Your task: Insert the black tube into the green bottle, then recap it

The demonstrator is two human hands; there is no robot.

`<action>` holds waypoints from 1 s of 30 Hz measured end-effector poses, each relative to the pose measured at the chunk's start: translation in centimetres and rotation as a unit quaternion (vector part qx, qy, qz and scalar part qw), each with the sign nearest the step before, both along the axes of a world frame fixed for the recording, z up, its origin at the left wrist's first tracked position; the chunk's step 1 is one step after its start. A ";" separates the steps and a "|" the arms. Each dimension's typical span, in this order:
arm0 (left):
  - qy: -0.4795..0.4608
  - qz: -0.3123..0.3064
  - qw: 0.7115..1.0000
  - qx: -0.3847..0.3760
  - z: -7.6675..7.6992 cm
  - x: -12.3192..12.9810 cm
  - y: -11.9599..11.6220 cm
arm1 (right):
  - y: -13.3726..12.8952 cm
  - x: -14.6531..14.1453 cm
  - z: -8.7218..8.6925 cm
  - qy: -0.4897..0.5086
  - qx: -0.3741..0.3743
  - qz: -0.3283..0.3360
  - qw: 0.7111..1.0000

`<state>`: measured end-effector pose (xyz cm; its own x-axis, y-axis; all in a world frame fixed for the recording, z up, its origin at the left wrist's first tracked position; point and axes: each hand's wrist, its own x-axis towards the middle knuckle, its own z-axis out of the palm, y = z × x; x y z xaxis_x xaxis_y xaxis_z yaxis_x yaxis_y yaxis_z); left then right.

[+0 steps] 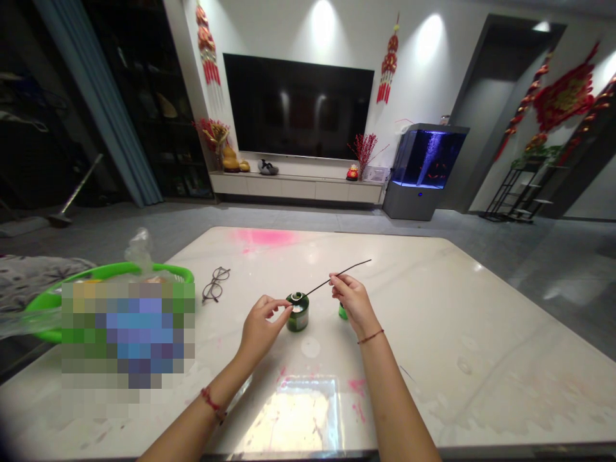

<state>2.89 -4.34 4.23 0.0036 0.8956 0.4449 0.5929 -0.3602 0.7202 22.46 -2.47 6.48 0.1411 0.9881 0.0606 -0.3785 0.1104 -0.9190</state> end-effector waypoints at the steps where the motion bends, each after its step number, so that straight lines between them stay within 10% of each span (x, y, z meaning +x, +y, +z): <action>1: -0.003 0.000 1.000 0.002 0.0 0.0 0.0 | 0.0 0.0 0.0 -0.001 0.000 -0.003 1.000; 13: -0.037 0.043 0.998 -0.027 -1.3 -0.7 1.1 | 0.3 1.9 0.3 0.015 0.017 -0.147 0.989; 30: -0.040 0.002 0.998 -0.041 -1.9 -0.3 1.1 | 0.5 -2.1 0.2 -0.156 0.039 -0.072 0.984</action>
